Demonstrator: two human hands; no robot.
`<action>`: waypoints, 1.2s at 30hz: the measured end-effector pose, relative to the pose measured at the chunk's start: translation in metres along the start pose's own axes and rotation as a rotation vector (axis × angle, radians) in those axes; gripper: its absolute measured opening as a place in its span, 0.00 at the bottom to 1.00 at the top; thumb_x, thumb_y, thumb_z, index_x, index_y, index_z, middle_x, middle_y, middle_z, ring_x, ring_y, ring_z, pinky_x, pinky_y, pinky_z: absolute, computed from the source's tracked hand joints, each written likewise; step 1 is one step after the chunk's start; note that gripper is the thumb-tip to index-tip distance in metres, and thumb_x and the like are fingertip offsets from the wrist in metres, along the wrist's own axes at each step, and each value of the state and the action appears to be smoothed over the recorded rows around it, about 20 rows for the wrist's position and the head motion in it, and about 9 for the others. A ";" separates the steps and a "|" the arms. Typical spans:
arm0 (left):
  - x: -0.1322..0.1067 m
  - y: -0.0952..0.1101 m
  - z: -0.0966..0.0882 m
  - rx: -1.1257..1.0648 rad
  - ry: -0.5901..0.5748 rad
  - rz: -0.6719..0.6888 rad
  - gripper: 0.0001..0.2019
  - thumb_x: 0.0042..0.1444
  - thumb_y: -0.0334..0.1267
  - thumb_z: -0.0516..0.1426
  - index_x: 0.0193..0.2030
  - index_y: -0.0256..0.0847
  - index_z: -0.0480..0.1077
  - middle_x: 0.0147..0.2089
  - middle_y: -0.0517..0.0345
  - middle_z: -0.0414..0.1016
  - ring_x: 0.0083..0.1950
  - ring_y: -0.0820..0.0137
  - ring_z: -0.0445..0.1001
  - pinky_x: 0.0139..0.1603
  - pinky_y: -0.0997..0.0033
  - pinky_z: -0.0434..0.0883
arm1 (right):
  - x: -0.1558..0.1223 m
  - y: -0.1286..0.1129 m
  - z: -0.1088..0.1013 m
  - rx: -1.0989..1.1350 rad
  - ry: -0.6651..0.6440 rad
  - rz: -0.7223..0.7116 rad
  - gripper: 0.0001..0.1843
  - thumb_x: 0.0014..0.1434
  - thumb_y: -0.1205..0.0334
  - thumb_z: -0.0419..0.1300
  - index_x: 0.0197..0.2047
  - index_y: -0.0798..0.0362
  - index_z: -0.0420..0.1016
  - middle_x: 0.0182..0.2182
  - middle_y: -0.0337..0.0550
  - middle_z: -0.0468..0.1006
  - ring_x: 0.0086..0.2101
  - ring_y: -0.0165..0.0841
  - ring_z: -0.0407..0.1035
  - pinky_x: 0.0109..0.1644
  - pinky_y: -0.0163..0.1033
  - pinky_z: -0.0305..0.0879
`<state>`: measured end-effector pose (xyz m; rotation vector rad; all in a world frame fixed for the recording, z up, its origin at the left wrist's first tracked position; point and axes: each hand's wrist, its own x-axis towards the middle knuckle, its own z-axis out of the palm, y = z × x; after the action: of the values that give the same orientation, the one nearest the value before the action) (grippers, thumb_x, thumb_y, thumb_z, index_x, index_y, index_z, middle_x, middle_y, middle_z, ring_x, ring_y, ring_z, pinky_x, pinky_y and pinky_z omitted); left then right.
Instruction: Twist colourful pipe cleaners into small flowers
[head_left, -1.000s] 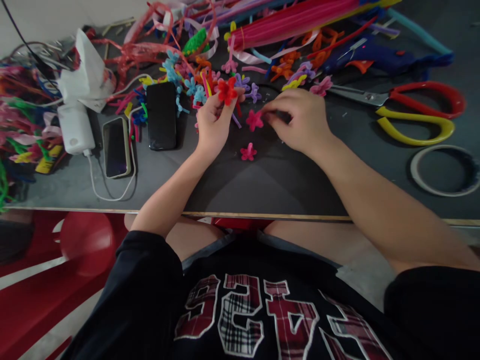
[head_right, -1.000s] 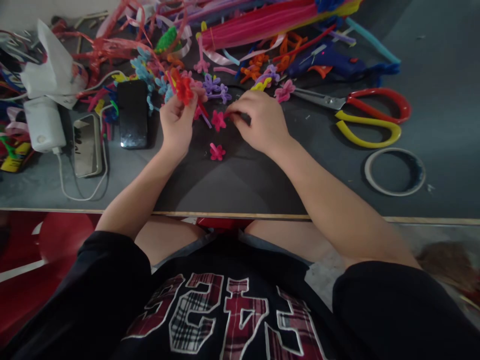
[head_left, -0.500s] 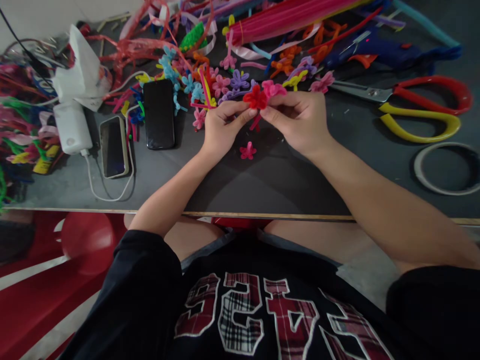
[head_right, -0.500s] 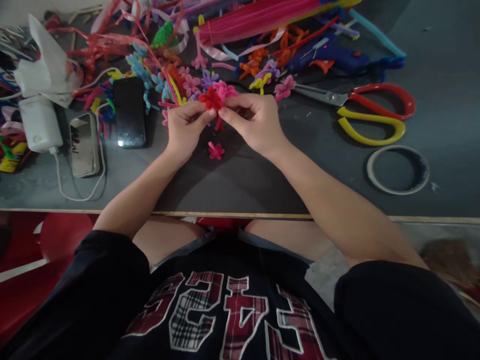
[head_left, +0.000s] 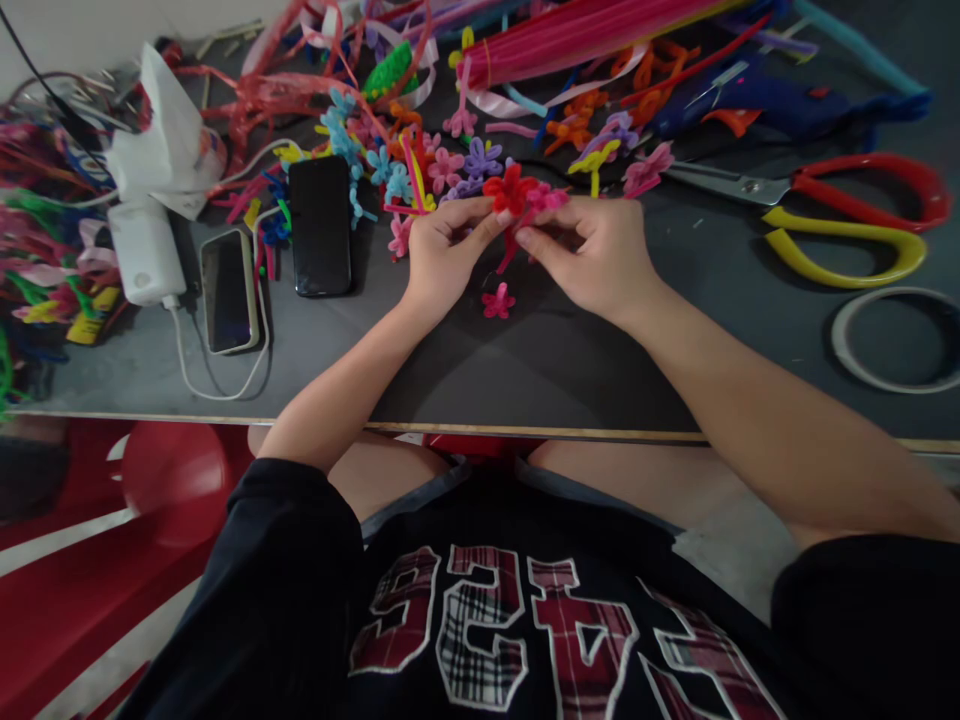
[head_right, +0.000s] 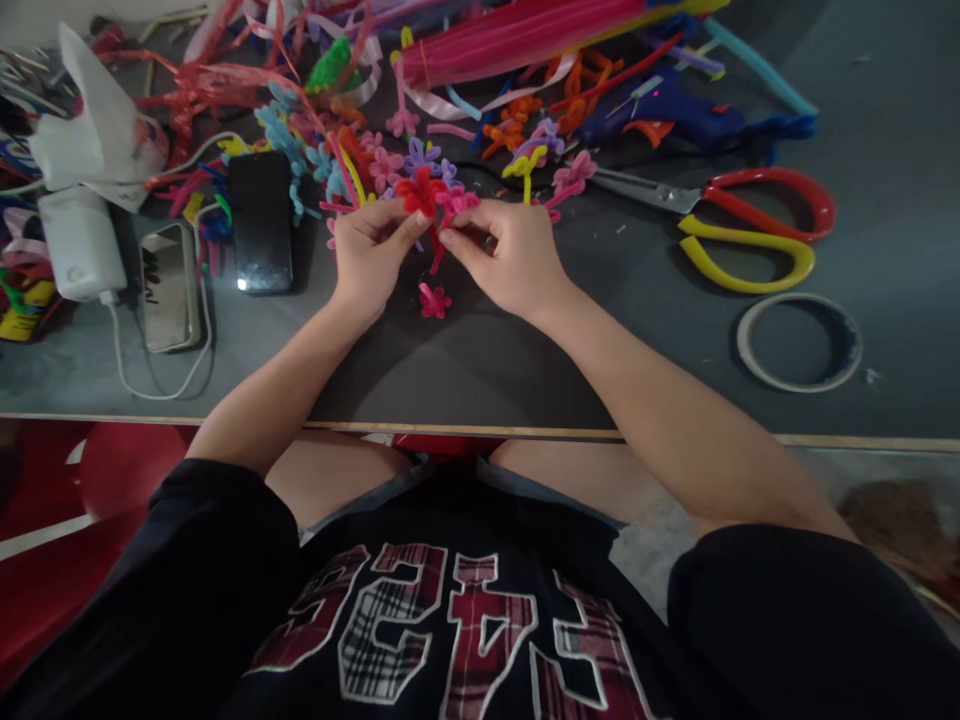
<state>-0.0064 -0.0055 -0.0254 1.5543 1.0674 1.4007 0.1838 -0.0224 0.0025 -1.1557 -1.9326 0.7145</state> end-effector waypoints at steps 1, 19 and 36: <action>0.000 0.001 0.001 -0.008 0.003 0.004 0.18 0.49 0.57 0.67 0.36 0.46 0.82 0.35 0.59 0.83 0.40 0.69 0.81 0.42 0.67 0.77 | -0.001 -0.001 0.000 -0.002 0.005 0.002 0.21 0.62 0.40 0.62 0.41 0.50 0.82 0.34 0.45 0.82 0.30 0.38 0.76 0.39 0.46 0.76; -0.004 -0.001 0.004 0.028 -0.029 0.012 0.20 0.51 0.61 0.64 0.40 0.49 0.81 0.43 0.60 0.85 0.44 0.70 0.82 0.39 0.70 0.75 | 0.002 -0.007 0.011 0.382 0.120 0.164 0.22 0.45 0.39 0.74 0.31 0.47 0.77 0.29 0.41 0.81 0.27 0.38 0.76 0.34 0.49 0.79; -0.003 0.016 -0.002 0.435 -0.104 0.289 0.09 0.58 0.52 0.61 0.35 0.55 0.81 0.43 0.58 0.83 0.53 0.57 0.76 0.65 0.43 0.67 | 0.014 -0.001 -0.002 0.481 0.253 0.235 0.26 0.39 0.35 0.76 0.30 0.45 0.76 0.26 0.42 0.80 0.23 0.34 0.69 0.26 0.44 0.70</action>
<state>-0.0075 -0.0134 -0.0114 2.1431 1.1720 1.3092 0.1804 -0.0096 0.0086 -1.1101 -1.3303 1.0357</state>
